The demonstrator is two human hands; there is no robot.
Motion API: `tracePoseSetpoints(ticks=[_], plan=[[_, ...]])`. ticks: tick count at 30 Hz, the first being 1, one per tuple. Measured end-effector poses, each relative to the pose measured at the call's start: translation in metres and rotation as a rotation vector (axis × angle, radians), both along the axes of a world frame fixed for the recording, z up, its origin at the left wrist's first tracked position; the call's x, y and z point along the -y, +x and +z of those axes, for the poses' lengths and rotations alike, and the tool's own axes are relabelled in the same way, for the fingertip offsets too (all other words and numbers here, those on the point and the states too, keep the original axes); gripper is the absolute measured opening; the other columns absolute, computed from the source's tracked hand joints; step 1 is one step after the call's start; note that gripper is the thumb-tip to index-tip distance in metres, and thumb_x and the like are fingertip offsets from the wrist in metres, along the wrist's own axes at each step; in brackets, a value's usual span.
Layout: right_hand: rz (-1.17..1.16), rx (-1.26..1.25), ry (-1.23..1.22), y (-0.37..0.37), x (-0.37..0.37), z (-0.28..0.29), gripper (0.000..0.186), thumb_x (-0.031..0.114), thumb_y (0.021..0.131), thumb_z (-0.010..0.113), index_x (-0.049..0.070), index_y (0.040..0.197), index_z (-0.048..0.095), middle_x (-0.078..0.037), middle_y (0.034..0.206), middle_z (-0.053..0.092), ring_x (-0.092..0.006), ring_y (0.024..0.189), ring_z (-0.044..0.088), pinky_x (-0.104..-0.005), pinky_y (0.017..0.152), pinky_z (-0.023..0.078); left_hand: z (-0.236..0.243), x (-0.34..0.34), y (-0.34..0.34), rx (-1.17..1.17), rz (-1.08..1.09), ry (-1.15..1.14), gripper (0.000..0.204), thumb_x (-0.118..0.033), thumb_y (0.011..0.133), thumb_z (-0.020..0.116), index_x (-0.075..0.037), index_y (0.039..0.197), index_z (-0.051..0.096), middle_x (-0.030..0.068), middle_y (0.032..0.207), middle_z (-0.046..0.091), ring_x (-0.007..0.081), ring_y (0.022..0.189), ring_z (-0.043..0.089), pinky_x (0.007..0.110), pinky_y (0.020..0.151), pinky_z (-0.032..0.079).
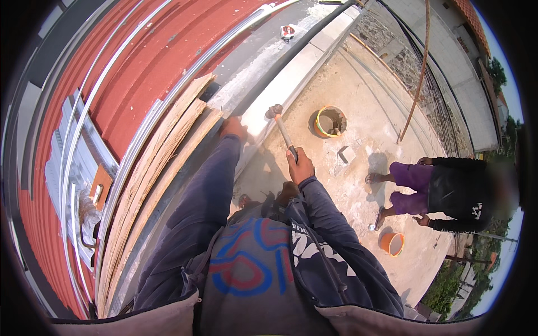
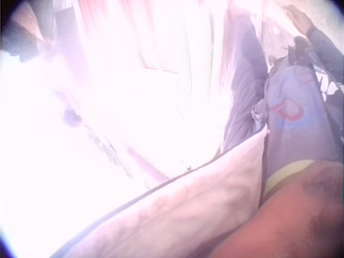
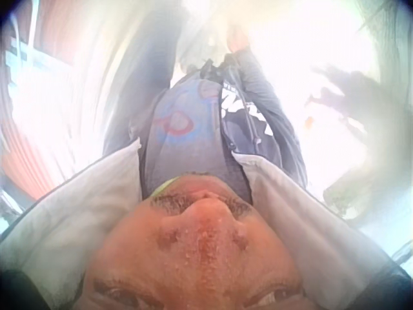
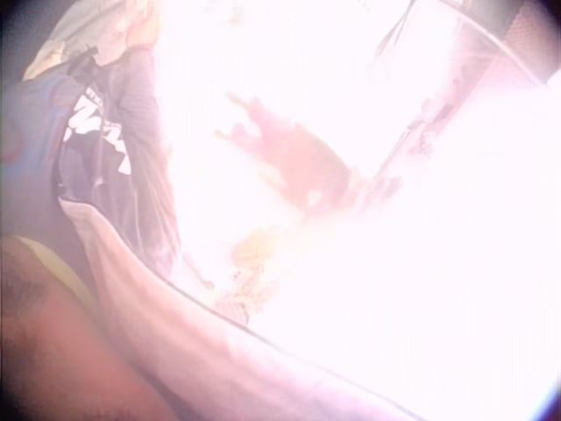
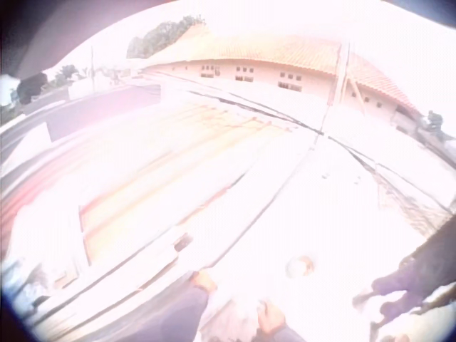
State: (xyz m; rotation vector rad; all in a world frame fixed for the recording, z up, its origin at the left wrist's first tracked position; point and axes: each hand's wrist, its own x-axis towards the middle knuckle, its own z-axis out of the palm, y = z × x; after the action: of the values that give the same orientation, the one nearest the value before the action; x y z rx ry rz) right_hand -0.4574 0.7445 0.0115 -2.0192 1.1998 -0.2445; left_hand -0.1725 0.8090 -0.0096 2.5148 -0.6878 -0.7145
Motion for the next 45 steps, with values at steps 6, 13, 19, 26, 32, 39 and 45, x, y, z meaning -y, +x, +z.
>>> tracePoseSetpoints(ticks=[6,13,19,26,32,39,45], plan=[[-0.130,0.181,0.121,0.010,0.017,-0.010,0.037,0.042,0.107,0.053,0.008,0.117,0.063,-0.025,0.093,0.072,-0.0462,0.090,0.071,-0.0532,0.082,0.052,-0.002,0.003,-0.009,0.072,-0.004,-0.024,0.054,-0.029,0.092,0.080,-0.013,0.142,0.069,0.0206,0.130,0.073,0.0343,0.123,0.069,0.042,0.110,0.052],[-0.095,0.668,0.617,0.111,0.087,0.034,0.035,0.011,0.106,0.058,0.008,0.136,0.042,-0.002,0.084,0.056,-0.0086,0.064,0.053,-0.0274,0.055,0.047,-0.006,-0.004,-0.005,0.071,-0.007,-0.110,0.054,-0.036,0.090,0.075,-0.012,0.138,0.071,0.0179,0.104,0.078,0.0342,0.102,0.075,0.044,0.095,0.057],[-0.174,0.738,0.416,0.242,0.136,0.008,0.057,0.003,0.094,0.071,-0.007,0.138,0.036,-0.025,0.126,0.053,-0.0335,0.117,0.061,-0.0419,0.105,0.047,-0.020,-0.004,-0.008,0.063,0.058,-0.184,0.057,-0.036,0.093,0.078,-0.004,0.139,0.069,0.0223,0.128,0.074,0.0311,0.116,0.073,0.039,0.103,0.054],[-0.038,0.681,0.541,0.299,0.133,-0.023,0.077,0.003,0.089,0.077,-0.003,0.151,0.031,-0.025,0.125,0.057,-0.0362,0.116,0.065,-0.0443,0.102,0.051,-0.013,-0.013,-0.042,0.056,0.154,-0.157,0.048,-0.024,0.096,0.077,-0.001,0.138,0.069,0.0220,0.133,0.072,0.0328,0.125,0.070,0.038,0.105,0.053],[0.462,0.438,0.715,0.217,0.199,-0.005,0.032,0.027,0.097,0.074,0.006,0.118,0.065,-0.013,0.089,0.074,-0.0298,0.088,0.074,-0.0431,0.079,0.056,0.032,0.002,-0.076,0.096,0.207,0.002,0.041,-0.023,0.094,0.078,-0.005,0.131,0.074,0.0223,0.126,0.074,0.0343,0.115,0.073,0.041,0.102,0.056],[1.096,0.254,0.695,0.065,0.316,0.032,0.039,0.019,0.096,0.068,0.008,0.133,0.067,-0.008,0.095,0.073,-0.0190,0.092,0.072,-0.0341,0.085,0.055,0.123,-0.022,-0.098,-0.890,0.082,-0.752,0.064,-0.050,0.110,0.055,0.009,0.134,0.066,0.0256,0.138,0.067,0.0318,0.125,0.066,0.046,0.110,0.048],[0.056,0.232,0.567,-0.147,0.314,0.032,0.031,0.010,0.102,0.064,0.008,0.132,0.067,0.000,0.075,0.062,-0.0071,0.062,0.055,-0.0236,0.059,0.045,0.266,-0.045,-0.109,-0.920,-0.824,-1.003,0.074,-0.072,0.092,0.064,-0.005,0.121,0.077,0.0243,0.121,0.075,0.0422,0.128,0.065,0.068,0.118,0.031]])
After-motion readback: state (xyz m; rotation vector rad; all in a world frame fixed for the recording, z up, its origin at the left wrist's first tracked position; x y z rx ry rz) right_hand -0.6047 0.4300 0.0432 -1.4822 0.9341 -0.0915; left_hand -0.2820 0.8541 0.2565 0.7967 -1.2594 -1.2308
